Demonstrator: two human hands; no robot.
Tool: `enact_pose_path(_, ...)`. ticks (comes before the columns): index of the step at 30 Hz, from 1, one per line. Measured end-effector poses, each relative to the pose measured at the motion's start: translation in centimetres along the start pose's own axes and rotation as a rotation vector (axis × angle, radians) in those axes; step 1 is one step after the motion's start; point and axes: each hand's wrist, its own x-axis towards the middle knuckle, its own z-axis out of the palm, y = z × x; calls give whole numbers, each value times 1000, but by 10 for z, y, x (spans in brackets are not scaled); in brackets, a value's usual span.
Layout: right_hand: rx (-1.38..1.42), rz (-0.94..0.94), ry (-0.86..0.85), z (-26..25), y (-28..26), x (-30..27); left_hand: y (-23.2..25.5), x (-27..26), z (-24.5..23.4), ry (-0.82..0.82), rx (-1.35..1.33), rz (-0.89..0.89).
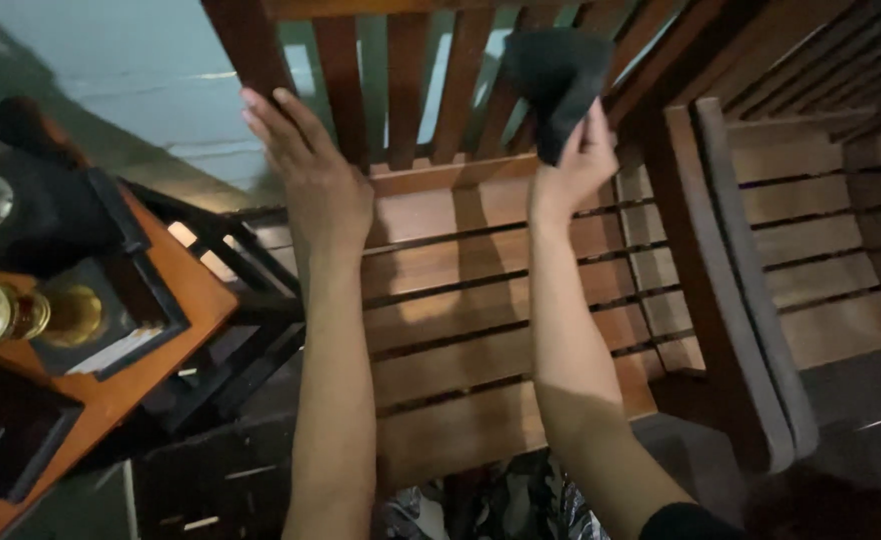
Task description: The recorder is seen sanding a wooden bench using a piece of sandpaper.
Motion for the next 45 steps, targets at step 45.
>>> enact_pose_path(45,-456,-380,-1228,-359,-72,-127,199,-308,-260,-613,-284,-397)
